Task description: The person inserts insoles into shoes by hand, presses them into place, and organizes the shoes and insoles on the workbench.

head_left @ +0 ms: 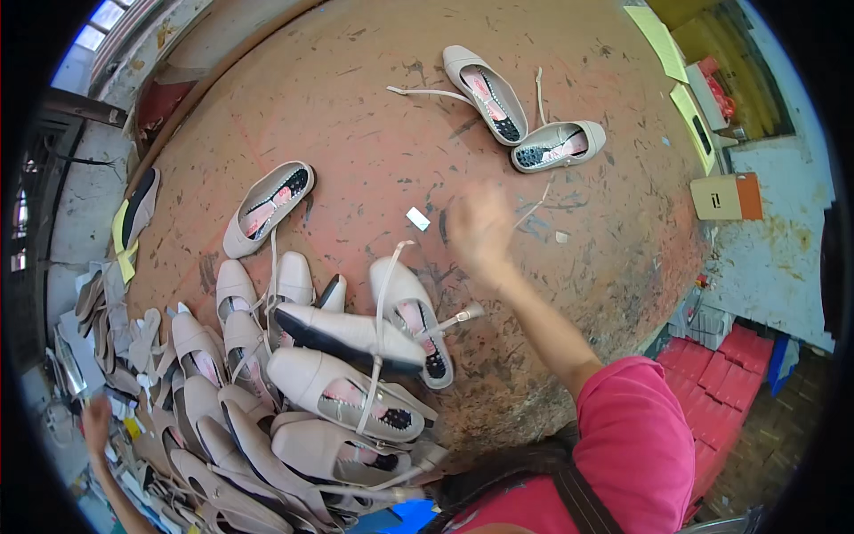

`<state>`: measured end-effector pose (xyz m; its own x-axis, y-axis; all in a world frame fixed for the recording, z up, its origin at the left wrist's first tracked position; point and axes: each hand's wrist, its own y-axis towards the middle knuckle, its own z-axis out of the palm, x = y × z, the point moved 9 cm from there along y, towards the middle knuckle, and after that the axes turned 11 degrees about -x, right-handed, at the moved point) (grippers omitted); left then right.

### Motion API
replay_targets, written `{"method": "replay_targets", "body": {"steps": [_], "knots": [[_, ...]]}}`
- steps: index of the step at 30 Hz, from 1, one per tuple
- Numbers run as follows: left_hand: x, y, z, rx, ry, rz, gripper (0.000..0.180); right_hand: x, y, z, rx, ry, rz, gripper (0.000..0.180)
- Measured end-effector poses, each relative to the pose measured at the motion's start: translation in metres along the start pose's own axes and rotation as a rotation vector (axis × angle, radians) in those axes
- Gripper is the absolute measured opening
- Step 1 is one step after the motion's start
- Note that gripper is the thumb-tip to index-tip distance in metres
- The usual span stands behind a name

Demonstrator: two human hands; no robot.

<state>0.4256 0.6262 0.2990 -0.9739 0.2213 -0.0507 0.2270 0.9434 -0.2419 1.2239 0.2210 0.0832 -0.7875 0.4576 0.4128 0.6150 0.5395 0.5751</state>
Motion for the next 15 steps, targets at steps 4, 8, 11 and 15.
{"method": "replay_targets", "body": {"steps": [4,8,11,15], "knots": [[-0.351,0.089,0.06,-0.248,0.101,0.387,0.037,-0.098,0.065,-0.018,0.059,-0.397,0.097,0.052],[-0.581,0.08,0.189,0.071,0.191,0.544,0.043,-0.129,0.043,-0.001,0.09,-0.343,0.167,0.033],[-0.622,0.067,0.257,-0.029,0.452,0.551,0.03,-0.119,0.031,-0.016,0.053,-0.295,0.037,0.033],[-0.615,0.059,0.284,-0.215,0.374,0.553,0.012,-0.109,0.007,-0.035,0.123,-0.288,-0.071,0.037]]}}
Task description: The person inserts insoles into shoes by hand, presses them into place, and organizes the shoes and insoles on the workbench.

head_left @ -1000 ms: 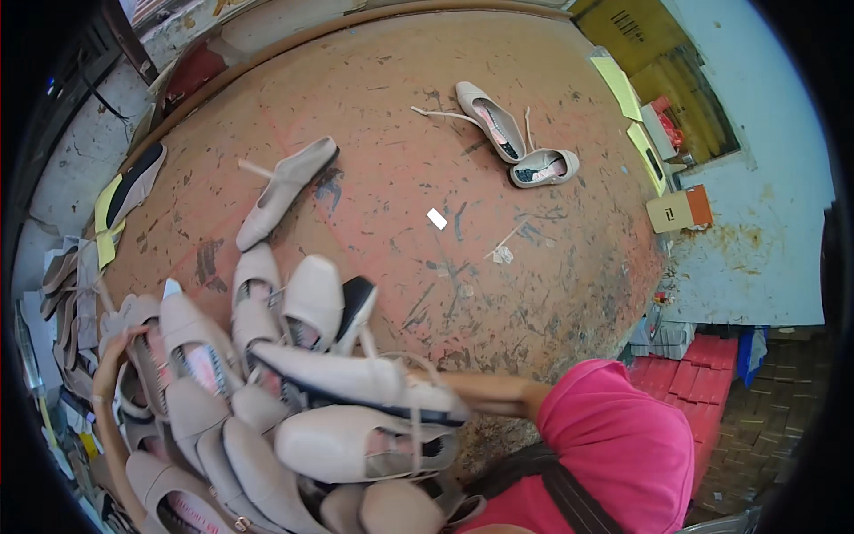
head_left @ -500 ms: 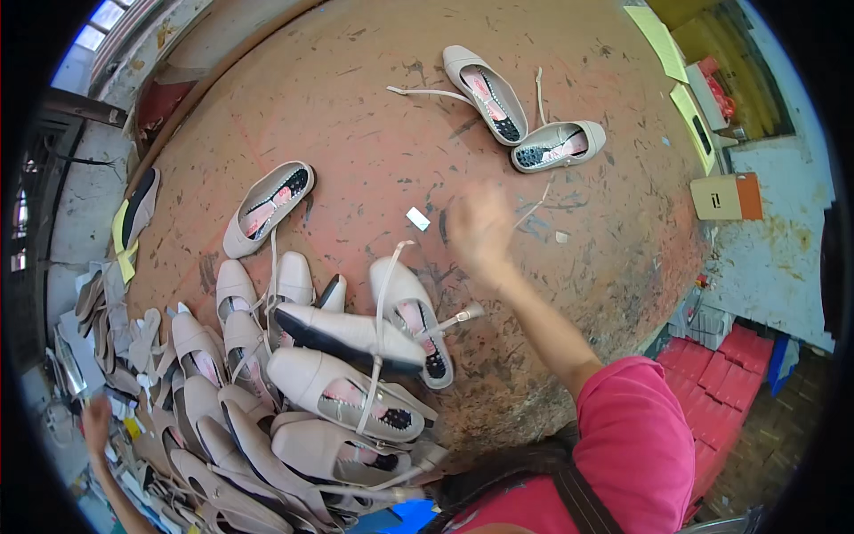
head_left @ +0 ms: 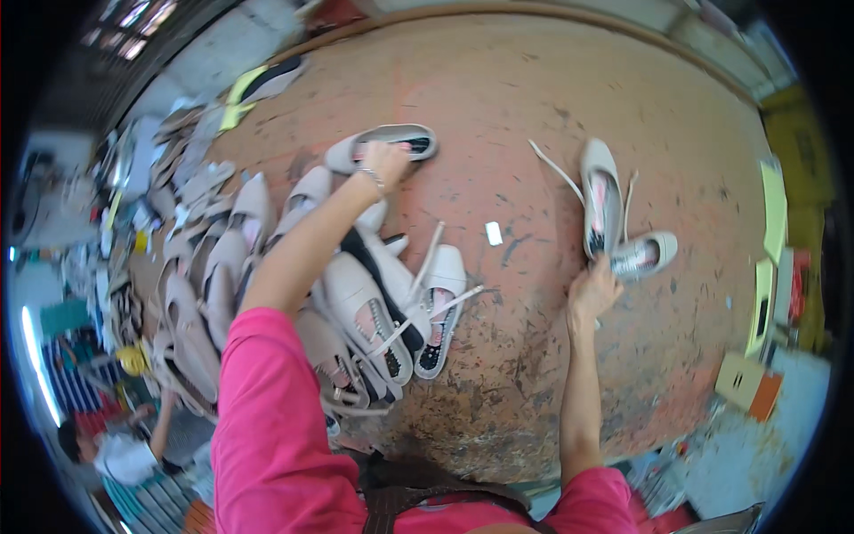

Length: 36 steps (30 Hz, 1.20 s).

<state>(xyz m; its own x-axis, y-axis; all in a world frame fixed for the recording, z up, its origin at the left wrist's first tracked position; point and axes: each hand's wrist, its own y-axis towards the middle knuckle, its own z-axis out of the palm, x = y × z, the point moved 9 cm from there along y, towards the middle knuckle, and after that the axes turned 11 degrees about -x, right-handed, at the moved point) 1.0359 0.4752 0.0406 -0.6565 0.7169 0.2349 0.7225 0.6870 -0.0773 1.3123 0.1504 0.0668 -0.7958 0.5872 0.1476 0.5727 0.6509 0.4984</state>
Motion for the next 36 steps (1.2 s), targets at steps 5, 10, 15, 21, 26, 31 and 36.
{"method": "replay_targets", "body": {"steps": [5,10,15,21,26,31,36], "knots": [[0.03,-0.023,-0.101,-0.112,0.054,0.079,0.022,-0.024,-0.008,-0.06,-0.061,0.206,0.077,0.033],[0.105,-0.166,-0.3,-0.53,0.067,0.248,0.018,0.03,0.041,-0.168,0.047,0.477,0.151,0.036],[0.183,-0.351,-0.383,-0.726,-0.052,0.113,0.004,0.152,0.039,-0.257,0.188,1.045,0.069,0.033],[0.244,-0.543,-0.221,-0.62,-0.416,-0.209,0.031,0.407,-0.034,-0.427,0.098,0.929,-0.298,0.028],[0.159,-0.671,-0.208,-0.684,-0.641,-0.595,0.074,0.538,-0.147,-0.406,-0.024,0.848,-0.753,0.021],[0.032,-0.885,-0.104,-0.667,-0.898,-1.102,0.054,0.594,-0.261,-0.404,0.017,0.735,-1.008,0.024],[-0.237,-1.078,-0.024,0.026,-1.081,-1.72,0.048,0.593,-0.294,-0.418,0.062,0.566,-1.18,0.028]]}}
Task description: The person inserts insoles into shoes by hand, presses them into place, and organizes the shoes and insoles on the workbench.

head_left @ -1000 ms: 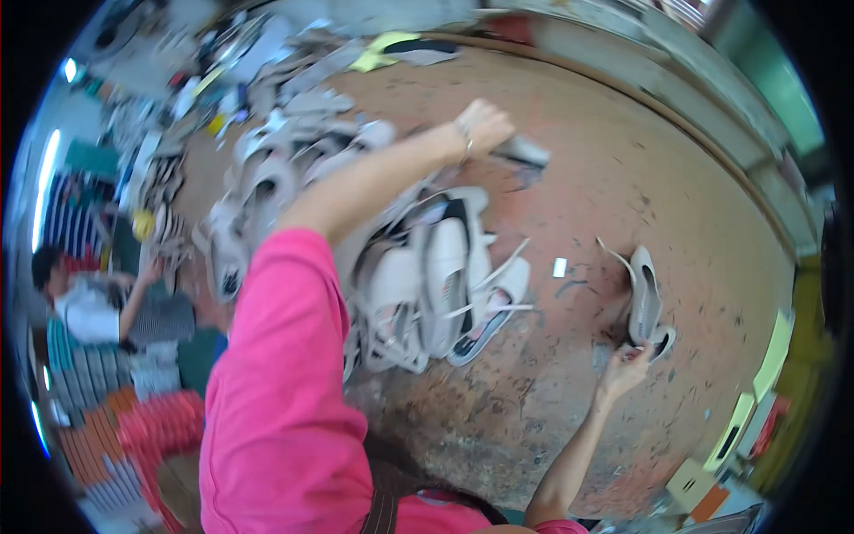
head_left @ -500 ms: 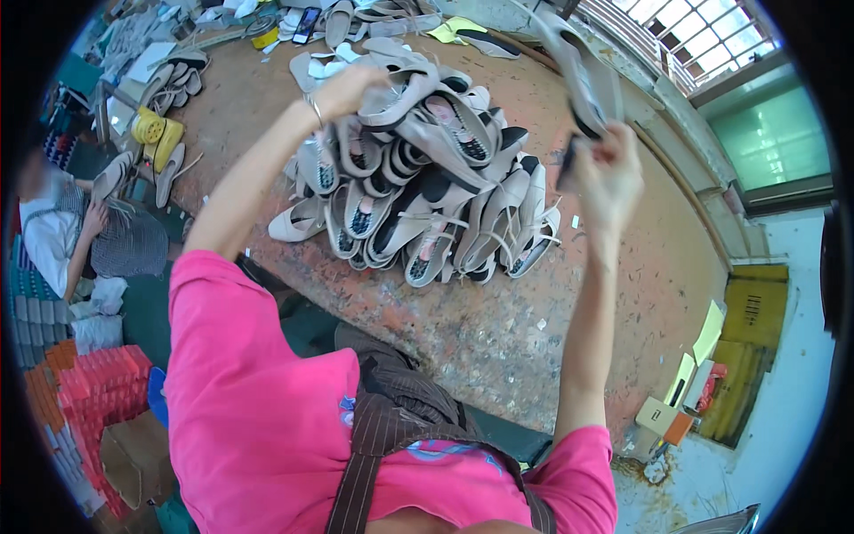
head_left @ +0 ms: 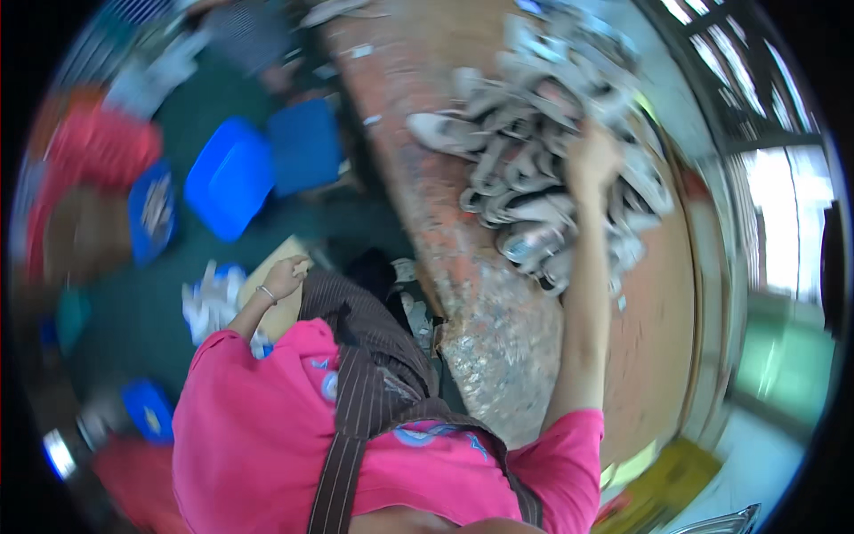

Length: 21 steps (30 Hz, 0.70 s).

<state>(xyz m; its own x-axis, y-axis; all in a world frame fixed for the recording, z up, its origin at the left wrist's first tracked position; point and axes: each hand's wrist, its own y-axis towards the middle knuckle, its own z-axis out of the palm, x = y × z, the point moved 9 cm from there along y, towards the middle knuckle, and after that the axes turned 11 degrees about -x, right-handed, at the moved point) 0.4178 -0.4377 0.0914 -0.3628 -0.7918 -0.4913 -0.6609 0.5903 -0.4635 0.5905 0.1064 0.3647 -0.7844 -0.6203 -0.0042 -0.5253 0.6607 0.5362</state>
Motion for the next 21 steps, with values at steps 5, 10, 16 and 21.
{"method": "replay_targets", "body": {"steps": [5,10,16,21], "knots": [[0.227,-0.192,0.13,0.09,0.111,-0.48,0.034,-0.03,0.004,0.006,-0.113,-0.02,-0.077,0.037],[0.267,-0.292,0.195,0.087,-0.048,-0.708,0.028,-0.025,0.016,0.012,-0.245,-0.085,-0.127,0.04],[0.212,-0.262,0.18,-0.02,-0.37,-0.783,0.025,0.018,-0.011,0.017,-0.375,-0.162,-0.087,0.036],[0.233,-0.185,0.168,-0.364,-0.548,-0.812,0.032,0.144,-0.073,0.063,-0.311,0.145,-0.428,0.026]]}}
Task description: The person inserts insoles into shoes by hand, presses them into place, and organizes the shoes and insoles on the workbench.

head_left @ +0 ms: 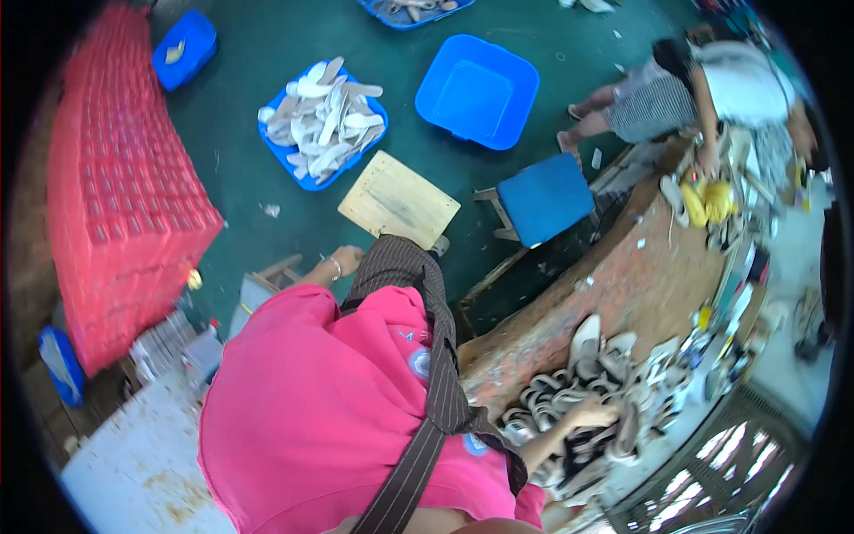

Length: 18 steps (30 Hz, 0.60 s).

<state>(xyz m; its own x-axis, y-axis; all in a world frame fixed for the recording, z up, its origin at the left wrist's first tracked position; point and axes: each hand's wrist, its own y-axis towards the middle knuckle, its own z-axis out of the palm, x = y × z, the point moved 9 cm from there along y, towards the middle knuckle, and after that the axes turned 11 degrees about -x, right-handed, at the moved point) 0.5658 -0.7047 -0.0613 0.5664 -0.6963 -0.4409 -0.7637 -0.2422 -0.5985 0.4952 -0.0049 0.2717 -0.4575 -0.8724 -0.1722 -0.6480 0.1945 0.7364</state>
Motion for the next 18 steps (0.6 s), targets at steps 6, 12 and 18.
{"method": "replay_targets", "body": {"steps": [6,12,18], "knots": [[-0.031,0.028,-0.034,-0.13,-0.376,-0.172,0.04,0.25,-0.06,0.053,1.112,0.691,-0.139,0.026],[0.029,0.013,-0.022,-0.471,-0.637,-0.476,0.055,0.501,-0.051,0.075,1.302,1.028,-0.737,0.023],[0.044,0.053,0.074,-0.397,-0.743,-0.834,0.071,0.734,-0.102,0.196,1.848,0.954,-0.286,0.027]]}}
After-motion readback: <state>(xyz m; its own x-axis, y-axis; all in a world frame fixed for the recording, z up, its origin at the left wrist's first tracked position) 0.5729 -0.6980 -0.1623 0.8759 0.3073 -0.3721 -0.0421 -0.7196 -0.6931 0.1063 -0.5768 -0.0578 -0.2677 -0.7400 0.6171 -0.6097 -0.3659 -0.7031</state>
